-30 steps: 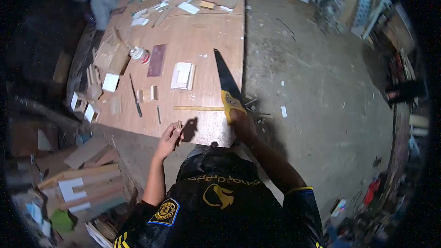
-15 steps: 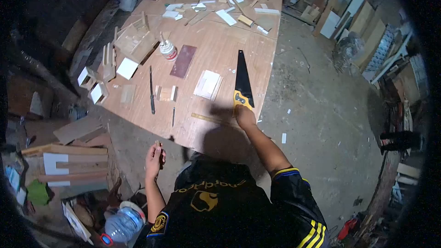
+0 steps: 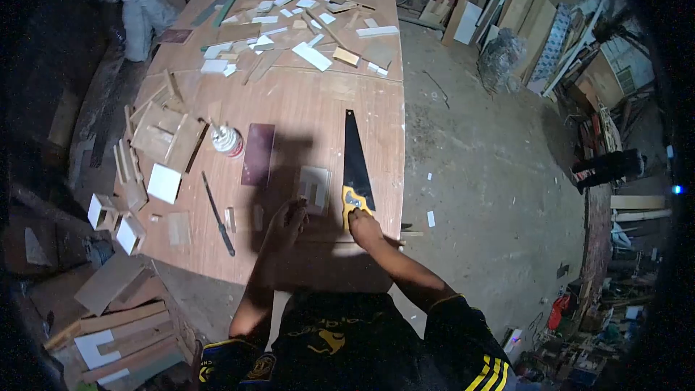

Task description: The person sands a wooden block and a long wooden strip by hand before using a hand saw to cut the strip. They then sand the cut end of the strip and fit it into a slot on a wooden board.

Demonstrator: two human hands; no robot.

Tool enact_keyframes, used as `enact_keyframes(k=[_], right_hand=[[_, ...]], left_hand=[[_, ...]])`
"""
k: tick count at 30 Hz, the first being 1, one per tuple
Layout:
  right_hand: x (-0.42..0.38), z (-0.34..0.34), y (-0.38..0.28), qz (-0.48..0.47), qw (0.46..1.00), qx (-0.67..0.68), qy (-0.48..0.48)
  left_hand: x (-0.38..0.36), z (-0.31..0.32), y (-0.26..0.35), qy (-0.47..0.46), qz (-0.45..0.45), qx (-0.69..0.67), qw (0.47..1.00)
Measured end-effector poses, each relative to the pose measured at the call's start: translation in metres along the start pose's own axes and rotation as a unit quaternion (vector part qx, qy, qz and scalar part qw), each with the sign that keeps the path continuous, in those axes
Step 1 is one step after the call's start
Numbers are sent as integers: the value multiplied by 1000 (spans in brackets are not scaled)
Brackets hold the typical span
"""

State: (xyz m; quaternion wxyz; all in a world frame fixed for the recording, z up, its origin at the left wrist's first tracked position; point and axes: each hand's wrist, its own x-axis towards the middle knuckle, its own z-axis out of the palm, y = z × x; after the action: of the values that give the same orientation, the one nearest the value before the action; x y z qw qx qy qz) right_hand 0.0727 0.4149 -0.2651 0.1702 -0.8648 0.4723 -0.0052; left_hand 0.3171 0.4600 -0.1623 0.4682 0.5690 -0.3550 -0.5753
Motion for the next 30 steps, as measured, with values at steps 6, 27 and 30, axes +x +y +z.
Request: enact_keyframes(k=[6,27,30], right_hand=[[68,-69,6,82,992,-15,-98],[481,-123,157,137,974,-133,124],[462,-121,151,106,966,-124,201]], left_hand=[[31,-20,0,69,-45,-78,994],[13,-47,-42,113,-140,-179,967],[18,-47,-38,100,-131,-147,975]])
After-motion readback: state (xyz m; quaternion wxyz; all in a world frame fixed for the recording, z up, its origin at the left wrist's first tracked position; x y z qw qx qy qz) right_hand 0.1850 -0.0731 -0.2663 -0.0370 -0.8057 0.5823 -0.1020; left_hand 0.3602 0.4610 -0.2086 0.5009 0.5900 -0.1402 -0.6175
